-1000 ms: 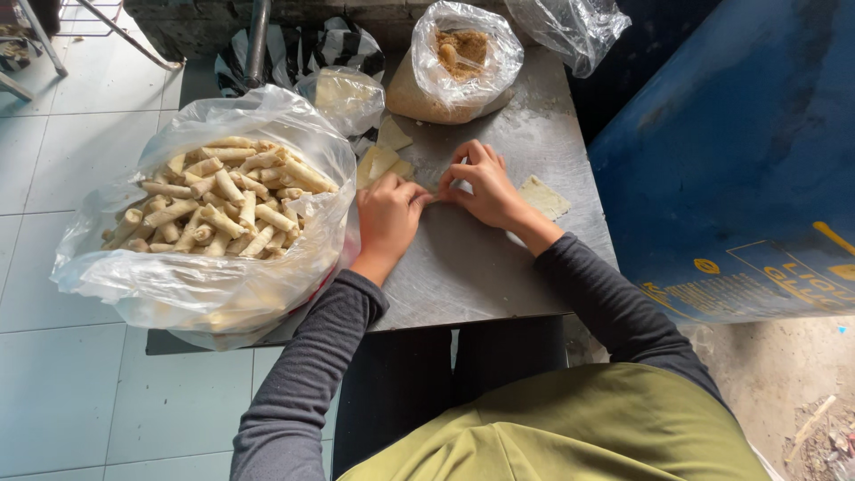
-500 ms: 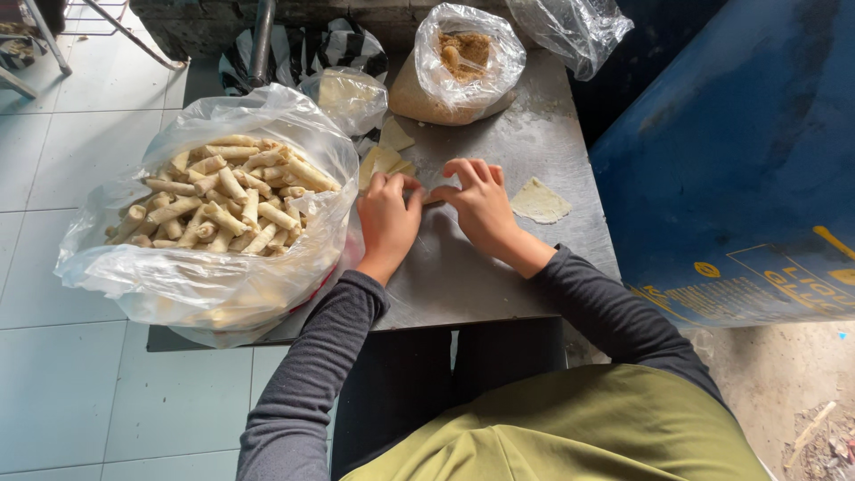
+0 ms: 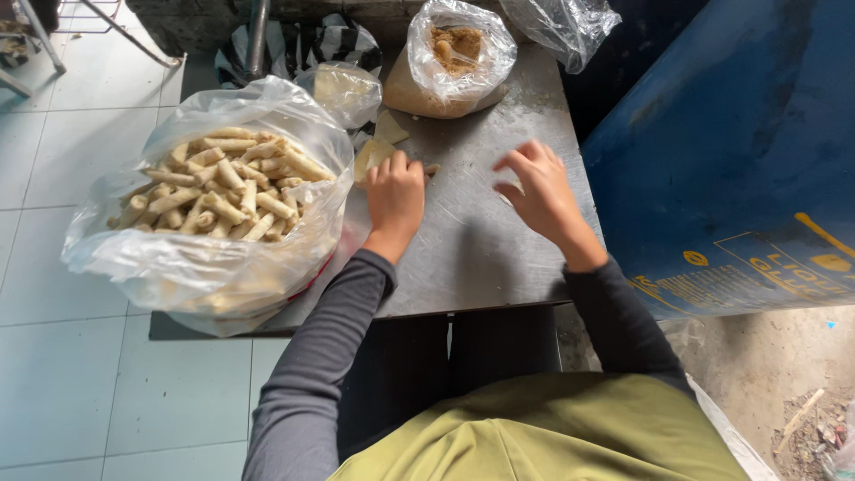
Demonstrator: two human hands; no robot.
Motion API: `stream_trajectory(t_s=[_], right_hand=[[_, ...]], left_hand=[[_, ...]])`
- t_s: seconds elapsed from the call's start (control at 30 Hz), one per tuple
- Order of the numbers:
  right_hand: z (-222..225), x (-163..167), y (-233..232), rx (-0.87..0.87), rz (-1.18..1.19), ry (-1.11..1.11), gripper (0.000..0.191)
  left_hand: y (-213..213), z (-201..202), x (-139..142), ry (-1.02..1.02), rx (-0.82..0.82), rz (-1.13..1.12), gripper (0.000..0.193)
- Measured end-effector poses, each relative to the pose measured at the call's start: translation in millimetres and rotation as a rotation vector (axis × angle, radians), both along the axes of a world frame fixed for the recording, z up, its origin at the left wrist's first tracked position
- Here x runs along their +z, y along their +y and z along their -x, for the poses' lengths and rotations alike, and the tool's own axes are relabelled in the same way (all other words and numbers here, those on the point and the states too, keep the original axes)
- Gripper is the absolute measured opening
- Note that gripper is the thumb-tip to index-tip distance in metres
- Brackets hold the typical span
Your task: The person takes triangular dough wrappers, adds brown filling scooped from a plastic bag, and rolls each wrapper into a cylinder, placing finished rolls into a large plastic bag. They also peel thin sheets from a block of dough and stack the sheets on the metal table.
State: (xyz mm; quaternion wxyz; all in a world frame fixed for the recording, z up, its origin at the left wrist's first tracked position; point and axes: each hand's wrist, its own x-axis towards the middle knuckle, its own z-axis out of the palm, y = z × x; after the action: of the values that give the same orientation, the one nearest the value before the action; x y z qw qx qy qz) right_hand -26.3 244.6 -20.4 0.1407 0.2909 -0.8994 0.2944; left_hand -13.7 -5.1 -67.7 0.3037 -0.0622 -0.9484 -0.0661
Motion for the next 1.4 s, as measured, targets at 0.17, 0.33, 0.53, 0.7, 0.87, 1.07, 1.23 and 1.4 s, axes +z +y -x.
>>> stream_trajectory(t_s=[0.17, 0.33, 0.53, 0.7, 0.87, 1.07, 1.23, 1.4], right_hand=[[-43.2, -13.8, 25.6, -0.101, -0.02, -0.107, 0.013], [-20.5, -21.7, 44.4, -0.177, 0.029, 0.042, 0.004], [24.1, -1.2, 55.0, -0.192, 0.058, 0.058, 0.006], [45.0, 22.4, 48.9, -0.219, 0.047, 0.036, 0.003], [58.2, 39.7, 14.0, -0.092, 0.125, 0.057, 0.004], [88.6, 40.7, -12.2, -0.031, 0.382, -0.077, 0.015], [191.1, 40.4, -7.6, -0.175, 0.528, 0.121, 0.018], [246.7, 31.0, -36.8, -0.129, 0.278, 0.101, 0.029]], left_hand=[[28.6, -30.1, 45.5, 0.05, 0.04, 0.008, 0.017], [51.4, -112.6, 146.5, 0.179, 0.029, -0.005, 0.013], [-13.7, -143.9, 263.4, 0.075, 0.572, 0.171, 0.014], [-17.0, -141.2, 295.2, 0.102, 0.636, 0.192, 0.024], [41.0, -74.7, 245.6, 0.149, -0.092, -0.212, 0.022], [68.7, 35.9, 124.1, -0.366, -0.028, -0.361, 0.026], [64.3, 91.9, 22.9, -0.411, 0.037, -0.27, 0.039], [53.6, 119.5, -30.5, -0.245, -0.068, -0.261, 0.024]])
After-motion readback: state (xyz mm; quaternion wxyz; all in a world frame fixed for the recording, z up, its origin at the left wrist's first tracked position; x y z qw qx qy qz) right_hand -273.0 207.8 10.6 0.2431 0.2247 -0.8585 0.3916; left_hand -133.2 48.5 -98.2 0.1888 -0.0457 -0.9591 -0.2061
